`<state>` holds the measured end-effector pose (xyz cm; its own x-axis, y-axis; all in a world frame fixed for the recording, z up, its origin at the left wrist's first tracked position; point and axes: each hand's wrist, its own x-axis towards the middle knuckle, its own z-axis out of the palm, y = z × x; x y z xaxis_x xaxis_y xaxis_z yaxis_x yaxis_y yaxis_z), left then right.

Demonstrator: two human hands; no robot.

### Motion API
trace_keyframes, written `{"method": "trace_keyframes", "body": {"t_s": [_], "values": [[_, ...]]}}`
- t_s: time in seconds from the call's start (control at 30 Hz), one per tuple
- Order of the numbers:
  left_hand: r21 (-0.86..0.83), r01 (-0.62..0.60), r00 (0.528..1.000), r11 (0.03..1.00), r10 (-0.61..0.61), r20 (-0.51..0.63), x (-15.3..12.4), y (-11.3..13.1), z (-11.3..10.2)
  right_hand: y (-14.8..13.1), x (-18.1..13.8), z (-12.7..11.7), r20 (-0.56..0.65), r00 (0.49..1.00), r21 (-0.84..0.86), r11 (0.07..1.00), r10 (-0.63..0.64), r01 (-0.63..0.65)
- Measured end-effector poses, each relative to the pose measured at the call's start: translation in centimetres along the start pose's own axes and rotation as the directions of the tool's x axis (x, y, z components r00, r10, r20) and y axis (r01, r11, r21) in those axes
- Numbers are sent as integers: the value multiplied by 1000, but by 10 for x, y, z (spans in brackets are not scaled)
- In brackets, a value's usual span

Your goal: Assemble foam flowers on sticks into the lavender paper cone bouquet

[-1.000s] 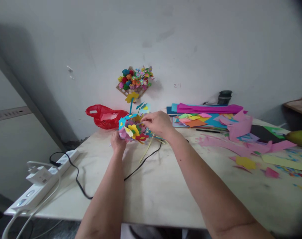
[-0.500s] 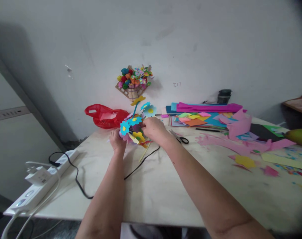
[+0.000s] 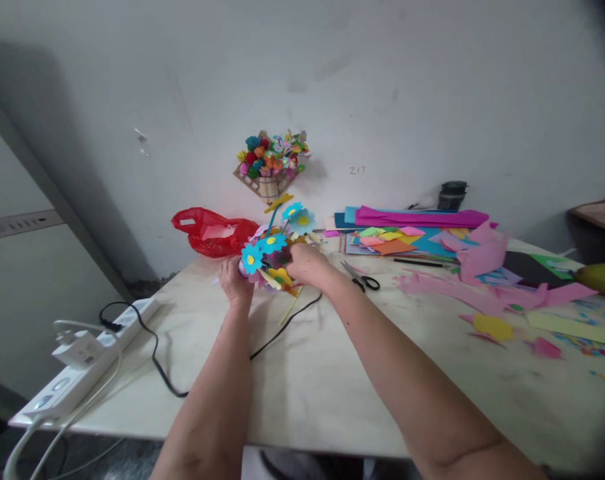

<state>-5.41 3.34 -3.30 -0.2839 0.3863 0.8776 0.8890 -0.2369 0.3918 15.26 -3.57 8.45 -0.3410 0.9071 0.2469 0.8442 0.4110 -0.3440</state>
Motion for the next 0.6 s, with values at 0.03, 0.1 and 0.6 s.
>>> {"method": "trace_keyframes", "body": {"t_s": [0.03,0.1,0.6], "values": [[0,2,1000,1000,-2,-1,0,0,1,1,1,1,-7,1000,7,1000,1,-1],[-13,-7,1000,1000,7,-17,0,-2,2,3,3,2,-17,1000,8,1000,-5,5],[-66,-7,999,998,3,-52,-1,-4,6,5,-1,-7,-25,999,108,993,-39,41]]}}
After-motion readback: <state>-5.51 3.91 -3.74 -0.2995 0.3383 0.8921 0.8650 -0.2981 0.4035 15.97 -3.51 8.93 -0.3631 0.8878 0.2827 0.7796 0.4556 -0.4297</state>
